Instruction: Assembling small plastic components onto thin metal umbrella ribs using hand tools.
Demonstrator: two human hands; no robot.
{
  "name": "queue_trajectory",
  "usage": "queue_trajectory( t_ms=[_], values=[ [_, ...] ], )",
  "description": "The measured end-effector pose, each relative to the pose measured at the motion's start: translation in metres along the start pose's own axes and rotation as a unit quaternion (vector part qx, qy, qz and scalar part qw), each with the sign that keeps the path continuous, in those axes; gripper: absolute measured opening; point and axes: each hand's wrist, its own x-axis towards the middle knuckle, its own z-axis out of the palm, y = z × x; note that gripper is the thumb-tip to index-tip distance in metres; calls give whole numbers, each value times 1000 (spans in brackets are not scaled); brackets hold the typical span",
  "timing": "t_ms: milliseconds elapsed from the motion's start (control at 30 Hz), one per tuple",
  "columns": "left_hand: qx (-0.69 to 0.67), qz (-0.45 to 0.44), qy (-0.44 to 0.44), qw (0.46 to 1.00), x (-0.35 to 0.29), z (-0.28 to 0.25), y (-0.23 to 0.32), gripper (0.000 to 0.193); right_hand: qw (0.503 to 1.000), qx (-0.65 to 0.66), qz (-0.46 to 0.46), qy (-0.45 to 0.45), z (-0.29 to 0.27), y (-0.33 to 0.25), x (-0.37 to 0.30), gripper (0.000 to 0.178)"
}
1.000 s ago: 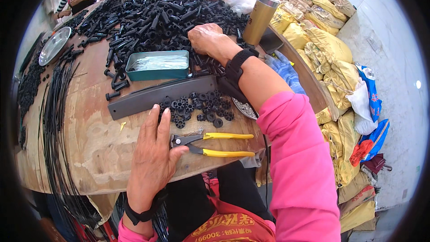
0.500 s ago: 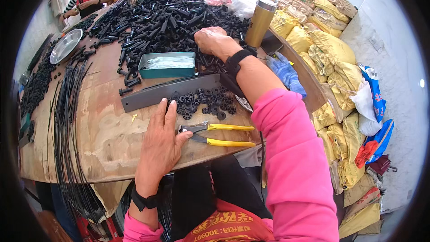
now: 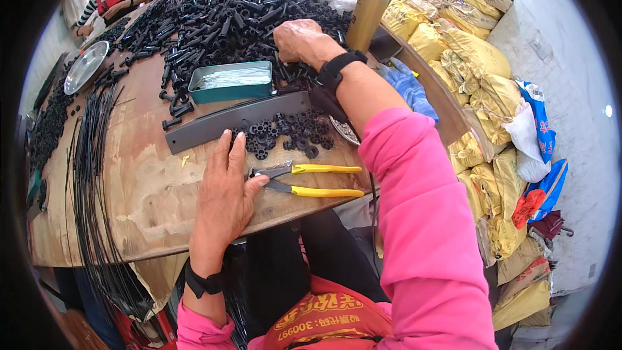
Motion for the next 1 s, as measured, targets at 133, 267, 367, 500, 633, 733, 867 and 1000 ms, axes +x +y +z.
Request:
queue_trajectory(
  t_ms=[133, 267, 367, 500, 633, 733, 867, 1000],
  values=[
    [-2, 6, 2, 1000, 0, 5, -4, 62, 998, 40, 27, -26, -38, -13, -37, 17],
    [4, -6, 19, 1000, -4, 6, -3, 65, 965, 233, -98, -66, -44, -24, -80, 23],
    [9, -12, 23, 1000, -4, 9, 0, 69, 941, 314, -63, -106, -40, -32, -102, 29],
    [20, -1, 41, 999, 0, 16, 2, 71, 916, 400, -5, -6, -54, -20, -142, 24],
    [50, -30, 54, 997, -10, 0, -4, 68, 886, 459, -38, 57, -64, -27, -210, 17],
    [45, 2, 53, 998, -5, 6, -7, 68, 783, 612, 41, -103, -52, -40, -296, 16],
    [48, 15, 44, 998, -2, 6, -3, 67, 614, 709, 130, -321, 12, -71, -420, 7],
    [47, 4, 41, 998, -8, 9, -10, 66, 620, 719, -20, -315, 134, -79, -530, 18]
  ],
)
